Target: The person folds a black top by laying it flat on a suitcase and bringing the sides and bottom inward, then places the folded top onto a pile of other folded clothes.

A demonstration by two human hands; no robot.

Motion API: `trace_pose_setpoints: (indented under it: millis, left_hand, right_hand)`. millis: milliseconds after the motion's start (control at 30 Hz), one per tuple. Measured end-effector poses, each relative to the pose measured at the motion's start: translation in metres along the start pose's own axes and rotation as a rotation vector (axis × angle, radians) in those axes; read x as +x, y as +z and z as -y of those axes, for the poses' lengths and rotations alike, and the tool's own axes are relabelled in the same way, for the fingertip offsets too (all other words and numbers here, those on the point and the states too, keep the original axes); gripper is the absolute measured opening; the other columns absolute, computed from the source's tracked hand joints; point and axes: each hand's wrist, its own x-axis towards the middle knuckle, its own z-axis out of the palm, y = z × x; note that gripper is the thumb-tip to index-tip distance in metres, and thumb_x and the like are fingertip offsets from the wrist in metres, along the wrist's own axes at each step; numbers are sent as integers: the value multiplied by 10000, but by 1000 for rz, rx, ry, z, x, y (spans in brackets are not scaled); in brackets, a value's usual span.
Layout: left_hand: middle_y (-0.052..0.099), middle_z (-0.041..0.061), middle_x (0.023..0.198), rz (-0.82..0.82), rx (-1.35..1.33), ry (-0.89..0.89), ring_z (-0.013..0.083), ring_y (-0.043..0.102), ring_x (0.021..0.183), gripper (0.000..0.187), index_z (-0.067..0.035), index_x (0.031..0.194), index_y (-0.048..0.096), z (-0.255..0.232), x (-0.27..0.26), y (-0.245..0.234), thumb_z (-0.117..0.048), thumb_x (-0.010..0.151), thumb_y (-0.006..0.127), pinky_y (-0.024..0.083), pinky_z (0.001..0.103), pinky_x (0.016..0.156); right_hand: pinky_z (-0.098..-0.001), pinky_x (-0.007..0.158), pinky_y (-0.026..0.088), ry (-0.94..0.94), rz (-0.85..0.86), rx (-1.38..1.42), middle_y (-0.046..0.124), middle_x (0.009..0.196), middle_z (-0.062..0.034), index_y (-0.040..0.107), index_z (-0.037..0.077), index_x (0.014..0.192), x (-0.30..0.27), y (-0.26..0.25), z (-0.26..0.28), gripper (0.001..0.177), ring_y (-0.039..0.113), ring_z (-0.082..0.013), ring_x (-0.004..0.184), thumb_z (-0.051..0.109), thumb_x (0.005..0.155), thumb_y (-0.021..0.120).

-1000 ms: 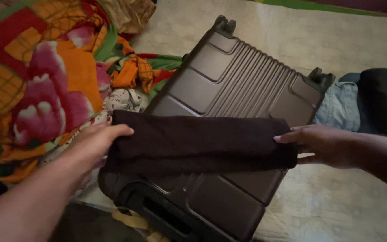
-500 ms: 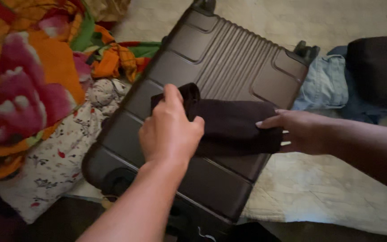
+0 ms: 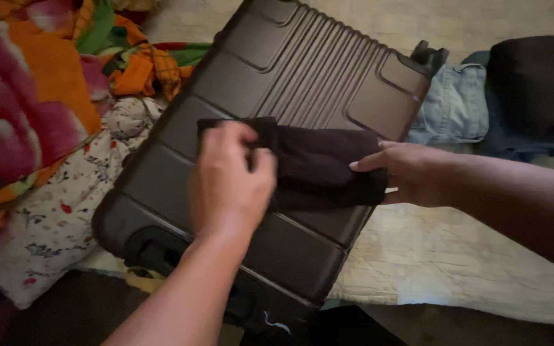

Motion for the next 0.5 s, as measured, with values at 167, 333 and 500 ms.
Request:
trace_pose_setpoints:
  millis: [167, 333, 500]
  left_hand:
    - [577, 111, 1189, 25, 154, -65, 350, 632, 1090, 406, -117, 1136, 524, -1, -6, 11, -353, 890, 744, 519, 500, 868]
    - [545, 144, 1241, -4, 332, -140, 367, 625, 1124, 589, -71, 1190, 473, -14, -6, 29, -331, 797, 826, 552, 487, 867]
    - [564, 105, 1227, 53, 278, -163, 362, 639, 1095, 477, -124, 1177, 497, -14, 6, 17, -285, 833, 786, 547, 502, 866]
  right_hand:
    - [-434, 995, 565, 8, 22, -7, 638, 1359, -72, 353, 170, 1531, 3, -1, -2, 765, 667, -228, 1179, 147, 844, 688]
    - [-435, 1012, 559, 35, 18, 18, 644, 1380, -72, 273, 190, 1558, -1, -5, -6, 818, 665, -218, 1202, 142, 868, 710]
    - [-443, 1038, 584, 70, 20, 107, 636, 1359, -86, 166, 210, 1562, -2, -1, -9, 871, 677, -242, 1220, 83, 883, 696]
